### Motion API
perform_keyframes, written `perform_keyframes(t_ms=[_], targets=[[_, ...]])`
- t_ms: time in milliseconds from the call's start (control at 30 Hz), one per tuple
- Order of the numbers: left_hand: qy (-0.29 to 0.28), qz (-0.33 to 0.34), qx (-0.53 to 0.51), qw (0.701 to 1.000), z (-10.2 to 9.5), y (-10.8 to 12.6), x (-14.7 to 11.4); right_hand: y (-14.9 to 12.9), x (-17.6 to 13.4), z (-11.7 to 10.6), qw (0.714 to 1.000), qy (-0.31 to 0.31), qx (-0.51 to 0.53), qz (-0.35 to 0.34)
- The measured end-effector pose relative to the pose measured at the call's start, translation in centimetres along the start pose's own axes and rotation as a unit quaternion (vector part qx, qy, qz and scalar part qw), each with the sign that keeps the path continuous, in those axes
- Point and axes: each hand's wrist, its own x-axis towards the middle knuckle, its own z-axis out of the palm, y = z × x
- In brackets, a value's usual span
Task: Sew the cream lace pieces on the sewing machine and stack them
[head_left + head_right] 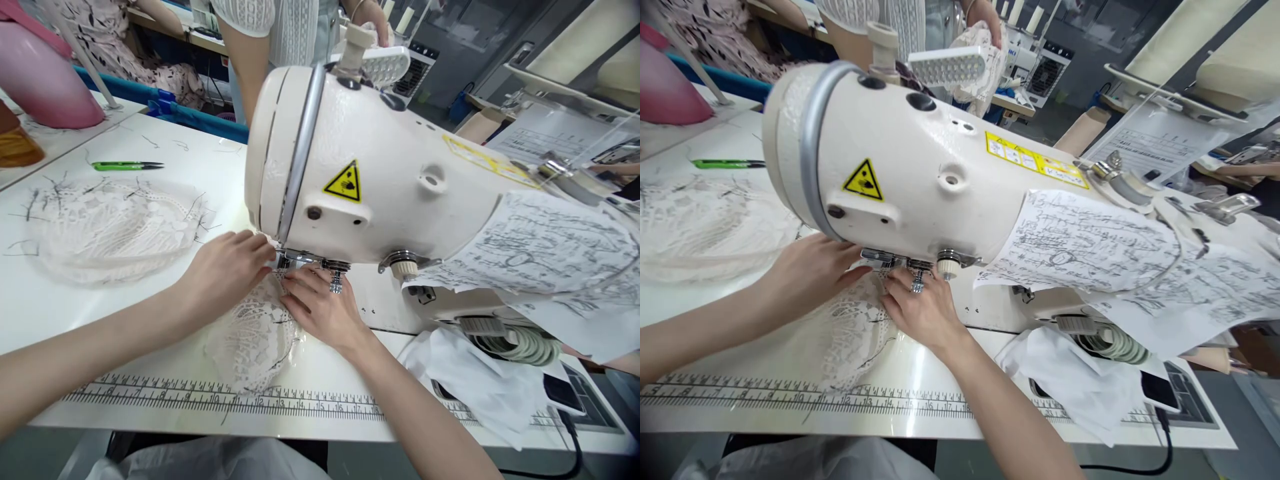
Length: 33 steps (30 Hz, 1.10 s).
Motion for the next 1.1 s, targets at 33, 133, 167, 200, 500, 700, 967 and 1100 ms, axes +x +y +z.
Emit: perform_keyframes(t_ms=[33,133,167,200,500,700,967,1100], targets=[[0.010,0.055,0.004,0.998,0.4,0.4,-0.9,0.0,0.0,0.0,1.000,-0.002,-0.001,0.003],[0.071,0.148,0.009,0.986,2.1,1.3,-3.2,-0.1,-0.2,0.1,1.000,-0.004,-0.023,0.011],[0.085,0.153,0.011,0.985,2.7,1.4,-3.7,0.0,-0.3,0.2,0.999,-0.002,-0.033,0.014],[0.090,0.157,0.012,0.983,3.2,1.4,-4.1,0.0,-0.4,0.3,0.999,0.003,-0.043,0.016],[0.061,0.200,-0.007,0.978,4.0,-0.8,-2.6,-0.4,-0.9,1.1,0.985,0.023,-0.170,0.030],[0.064,0.173,-0.022,0.983,4.3,-1.1,-2.6,-0.5,-0.5,1.2,0.986,0.006,-0.165,0.036],[0.112,0.209,0.042,0.970,4.2,-0.9,-2.6,-0.5,-0.3,1.4,0.982,0.013,-0.189,0.020],[0.118,0.208,0.050,0.970,4.3,-0.9,-2.6,-0.8,0.1,0.7,0.979,0.019,-0.202,-0.002]])
